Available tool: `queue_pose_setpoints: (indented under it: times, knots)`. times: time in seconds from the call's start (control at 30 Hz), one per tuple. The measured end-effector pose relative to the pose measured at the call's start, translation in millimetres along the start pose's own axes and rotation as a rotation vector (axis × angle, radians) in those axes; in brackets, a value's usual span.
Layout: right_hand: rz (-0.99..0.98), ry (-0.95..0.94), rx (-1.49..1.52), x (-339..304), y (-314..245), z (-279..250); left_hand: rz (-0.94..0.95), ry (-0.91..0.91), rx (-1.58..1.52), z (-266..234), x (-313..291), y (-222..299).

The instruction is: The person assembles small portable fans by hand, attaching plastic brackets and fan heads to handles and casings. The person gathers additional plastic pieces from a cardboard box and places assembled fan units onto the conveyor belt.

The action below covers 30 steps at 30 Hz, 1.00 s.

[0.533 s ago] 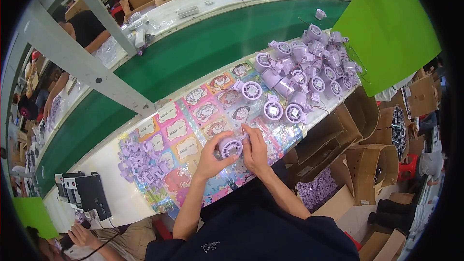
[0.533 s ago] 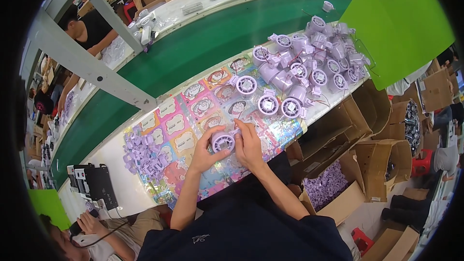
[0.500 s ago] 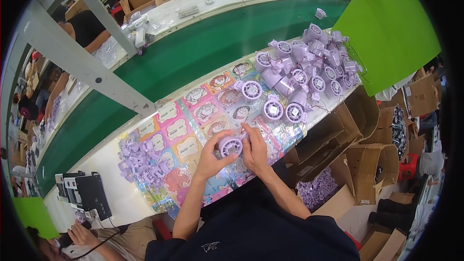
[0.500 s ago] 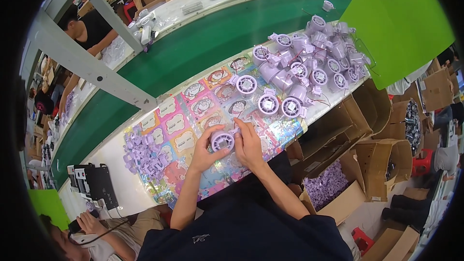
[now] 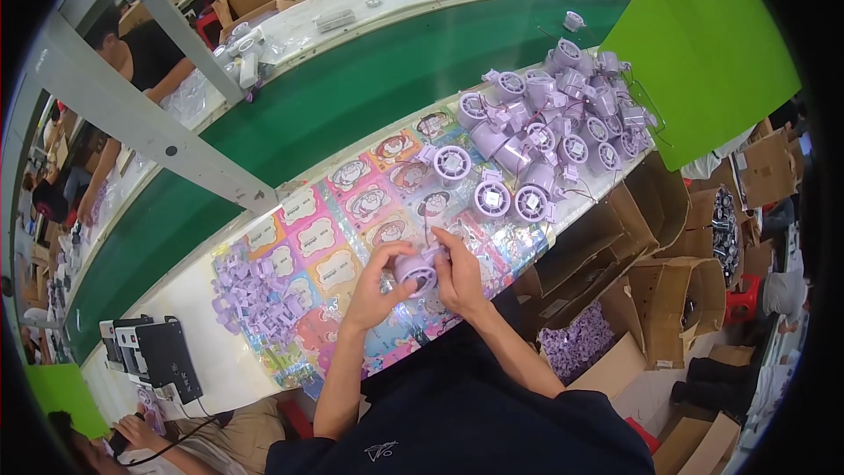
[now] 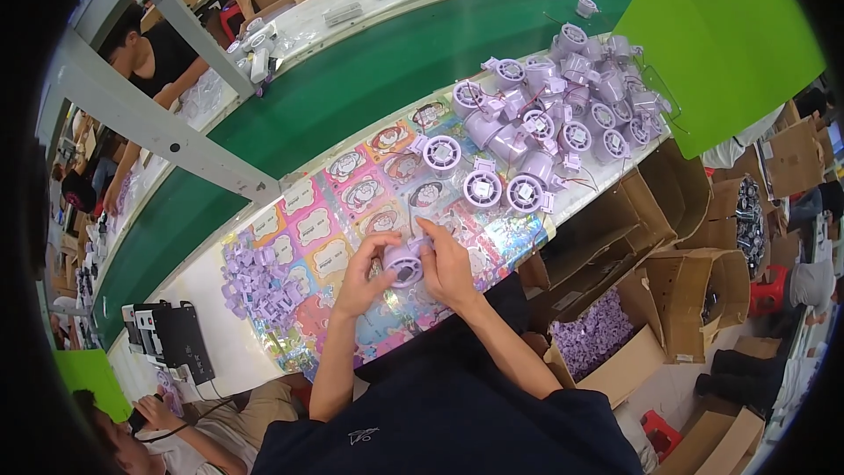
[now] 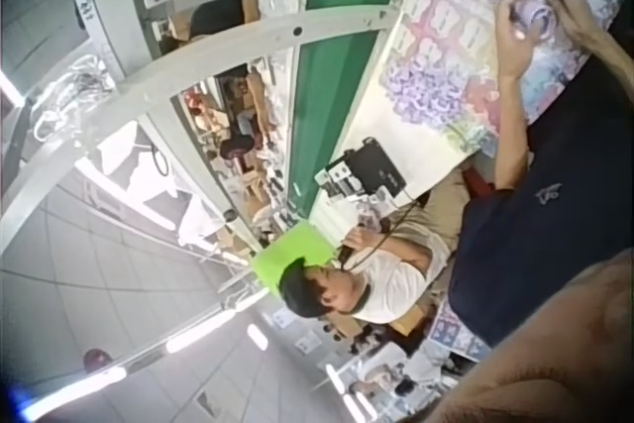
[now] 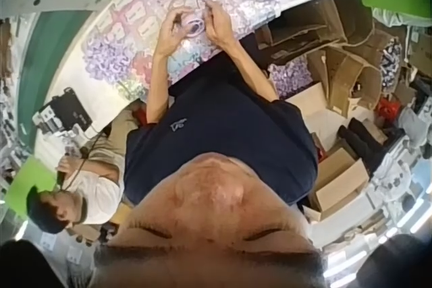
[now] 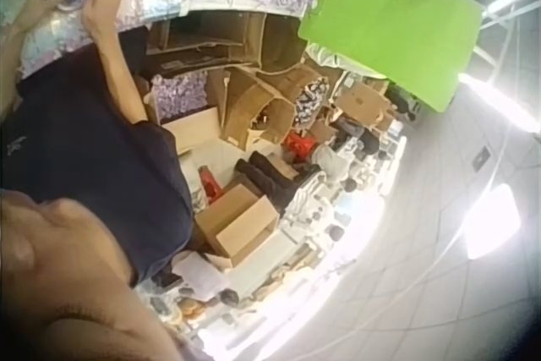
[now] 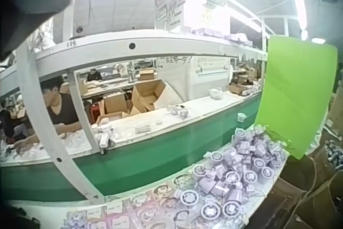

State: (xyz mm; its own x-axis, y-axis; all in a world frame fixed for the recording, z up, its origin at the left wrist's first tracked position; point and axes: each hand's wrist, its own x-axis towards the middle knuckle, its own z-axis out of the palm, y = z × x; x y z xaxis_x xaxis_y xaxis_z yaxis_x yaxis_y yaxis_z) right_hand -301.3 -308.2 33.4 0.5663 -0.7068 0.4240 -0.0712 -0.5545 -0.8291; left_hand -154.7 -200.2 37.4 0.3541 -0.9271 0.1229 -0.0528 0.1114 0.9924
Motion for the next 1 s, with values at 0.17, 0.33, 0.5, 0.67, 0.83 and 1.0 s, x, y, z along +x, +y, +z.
queue_pose_setpoints:
  times: [0.17, 0.33, 0.5, 0.67, 0.83, 1.0]
  knots:
    - [-0.068, -0.008, -0.038, -10.5, 3.1, 4.1, -0.096, 0.259, 0.161, 33.1, 9.2, 16.0]
    - [0.097, 0.051, 0.055, -8.6, 1.0, 3.9, -0.109, 0.247, 0.109, 37.0, 13.9, 9.0]
    - [0.079, -0.027, 0.023, -2.8, -0.7, 1.7, -0.096, 0.277, -0.113, 27.2, 5.9, -8.8]
    - [0.037, -0.087, -0.007, 1.4, -1.1, -0.7, -0.188, 0.287, -0.234, 28.8, 6.4, -0.7]
    - [0.001, -0.077, 0.074, 2.4, 0.8, 0.7, -0.120, 0.236, -0.217, 22.4, 4.5, -8.9]
    - [0.056, -0.142, 0.146, 4.4, -1.5, -3.4, -0.124, 0.221, -0.272, 21.7, 4.5, -9.2]
